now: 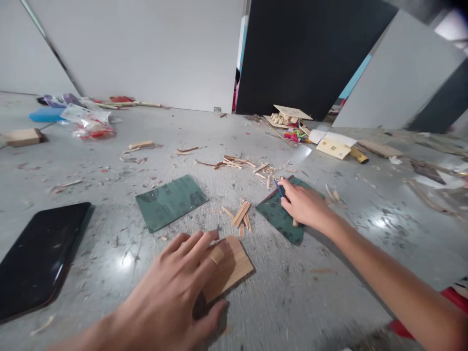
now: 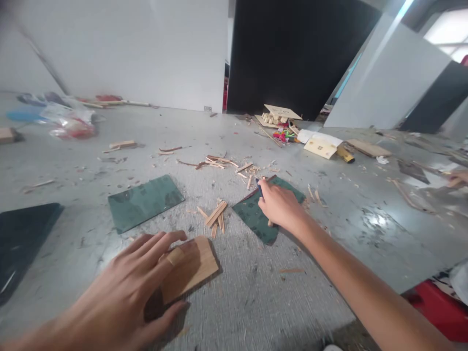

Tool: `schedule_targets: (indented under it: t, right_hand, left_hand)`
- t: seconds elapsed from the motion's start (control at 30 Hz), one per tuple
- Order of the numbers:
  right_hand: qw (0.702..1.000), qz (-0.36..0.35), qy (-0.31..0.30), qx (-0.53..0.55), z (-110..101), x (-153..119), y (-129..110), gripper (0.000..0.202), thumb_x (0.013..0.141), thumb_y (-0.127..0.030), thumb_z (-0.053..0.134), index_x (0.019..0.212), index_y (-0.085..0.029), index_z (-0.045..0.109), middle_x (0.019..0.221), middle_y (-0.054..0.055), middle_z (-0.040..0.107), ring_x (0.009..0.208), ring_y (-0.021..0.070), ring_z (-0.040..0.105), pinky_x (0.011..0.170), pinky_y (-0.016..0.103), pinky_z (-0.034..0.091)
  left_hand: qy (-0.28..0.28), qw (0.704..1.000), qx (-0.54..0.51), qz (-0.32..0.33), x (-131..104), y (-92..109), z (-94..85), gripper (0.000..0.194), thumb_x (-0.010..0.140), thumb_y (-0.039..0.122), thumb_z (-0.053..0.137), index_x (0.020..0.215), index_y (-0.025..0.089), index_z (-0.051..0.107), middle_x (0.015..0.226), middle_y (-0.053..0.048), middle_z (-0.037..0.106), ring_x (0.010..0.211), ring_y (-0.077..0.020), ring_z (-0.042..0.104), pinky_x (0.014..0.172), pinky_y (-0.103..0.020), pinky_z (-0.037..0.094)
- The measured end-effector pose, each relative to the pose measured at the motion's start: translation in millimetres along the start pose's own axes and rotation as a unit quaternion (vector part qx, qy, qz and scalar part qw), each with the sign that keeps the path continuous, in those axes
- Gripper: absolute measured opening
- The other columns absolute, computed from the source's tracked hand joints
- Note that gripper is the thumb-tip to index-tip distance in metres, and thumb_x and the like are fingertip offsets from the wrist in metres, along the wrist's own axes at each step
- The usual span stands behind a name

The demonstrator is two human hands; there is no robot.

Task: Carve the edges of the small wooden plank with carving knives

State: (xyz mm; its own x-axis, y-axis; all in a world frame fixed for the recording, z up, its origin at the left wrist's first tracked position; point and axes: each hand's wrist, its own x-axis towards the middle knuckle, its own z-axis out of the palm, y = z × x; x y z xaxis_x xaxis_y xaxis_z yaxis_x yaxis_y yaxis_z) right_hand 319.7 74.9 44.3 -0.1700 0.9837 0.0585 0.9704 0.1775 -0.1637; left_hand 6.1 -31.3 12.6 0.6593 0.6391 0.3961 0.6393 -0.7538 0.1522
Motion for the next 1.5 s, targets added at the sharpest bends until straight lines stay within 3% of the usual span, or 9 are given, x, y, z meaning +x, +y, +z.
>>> schedule_targets:
  t: [0.27,0.47,0.63,0.77,0.9,1.0,1.13,1.23,1.5]
  right_hand:
    - [0.988,-0.018,-0.028,0.149,8,-64,-39,0.043,0.108,-0.045,0.024,0.096,-0.019,0.056,0.077,0.003,0.065,0.064,0.0142,0.059,0.059,0.025,0.045]
    - [0.963,0.016,-0.028,0.267,10,-128,-40,0.035,0.104,-0.048,0.041,0.114,-0.023,0.064,0.11,0.009,0.073,0.1,0.0218,0.07,0.076,0.029,0.057]
    - [0.957,0.005,-0.067,0.283,12,-137,-32,0.029,0.104,-0.043,0.042,0.103,-0.023,0.062,0.077,0.002,0.07,0.071,0.0173,0.068,0.059,0.024,0.053]
    - [0.974,-0.014,-0.025,0.226,19,-134,-24,0.031,0.103,-0.042,0.046,0.085,-0.021,0.061,0.065,-0.001,0.062,0.058,0.0147,0.06,0.052,0.023,0.044]
    - [0.982,-0.034,0.005,0.183,21,-129,-15,0.042,0.097,-0.05,0.055,0.069,-0.019,0.063,0.054,-0.002,0.058,0.048,0.0131,0.054,0.046,0.023,0.04]
    - [0.985,-0.05,-0.003,0.167,22,-122,-11,0.04,0.095,-0.052,0.059,0.074,-0.02,0.069,0.06,0.0,0.066,0.05,0.0144,0.06,0.048,0.025,0.042]
    - [0.98,-0.136,0.001,0.143,22,-116,-15,0.035,0.102,-0.041,0.05,0.082,-0.019,0.068,0.068,0.002,0.069,0.06,0.0159,0.064,0.055,0.027,0.042]
    - [0.977,-0.175,0.0,0.125,23,-114,-19,0.041,0.104,-0.04,0.048,0.071,-0.019,0.06,0.058,0.0,0.059,0.054,0.0142,0.058,0.053,0.028,0.036]
    - [0.983,-0.128,0.116,0.058,33,-125,-29,0.05,0.097,-0.046,0.059,0.056,-0.018,0.053,0.049,-0.001,0.05,0.047,0.0129,0.047,0.055,0.03,0.03]
  left_hand:
    - [-0.041,0.999,0.008,0.005,2,13,-14.8,0.057,0.083,0.064,0.063,0.115,0.016,0.059,0.104,-0.015,0.067,0.079,-0.0296,0.065,0.065,-0.045,0.054]
    - [-0.007,0.997,-0.068,0.021,4,11,-18.7,0.019,0.091,0.037,0.055,0.09,0.019,0.061,0.087,-0.007,0.064,0.069,-0.0225,0.057,0.057,-0.037,0.047]
    - [-0.035,0.982,-0.163,-0.091,10,1,-20.5,0.015,0.094,0.029,0.05,0.096,0.019,0.061,0.071,0.0,0.061,0.059,-0.015,0.055,0.054,-0.03,0.043]
    - [-0.127,0.888,-0.378,-0.227,12,6,-23.5,0.028,0.093,0.033,0.051,0.117,0.02,0.057,0.064,0.004,0.065,0.049,-0.0116,0.056,0.042,-0.022,0.042]
    - [-0.173,0.789,-0.533,-0.252,10,12,-28.3,0.028,0.094,0.039,0.052,0.116,0.022,0.056,0.072,0.002,0.067,0.055,-0.012,0.06,0.041,-0.02,0.048]
    - [-0.125,0.883,-0.417,-0.177,15,6,-34.5,0.017,0.094,0.031,0.056,0.11,0.026,0.06,0.071,0.004,0.064,0.055,-0.0097,0.056,0.047,-0.02,0.048]
    - [-0.05,0.977,-0.194,-0.068,33,-12,-38.2,0.026,0.093,0.023,0.058,0.119,0.023,0.059,0.111,-0.005,0.065,0.091,-0.0152,0.062,0.076,-0.028,0.055]
    - [-0.06,0.987,-0.15,0.008,47,-23,-32.3,0.023,0.095,0.021,0.057,0.118,0.019,0.059,0.121,-0.009,0.059,0.11,-0.0209,0.057,0.091,-0.035,0.052]
    - [-0.072,0.977,-0.196,0.041,58,-28,-11.3,0.016,0.097,0.015,0.054,0.101,0.025,0.066,0.113,-0.004,0.062,0.099,-0.0181,0.058,0.085,-0.032,0.048]
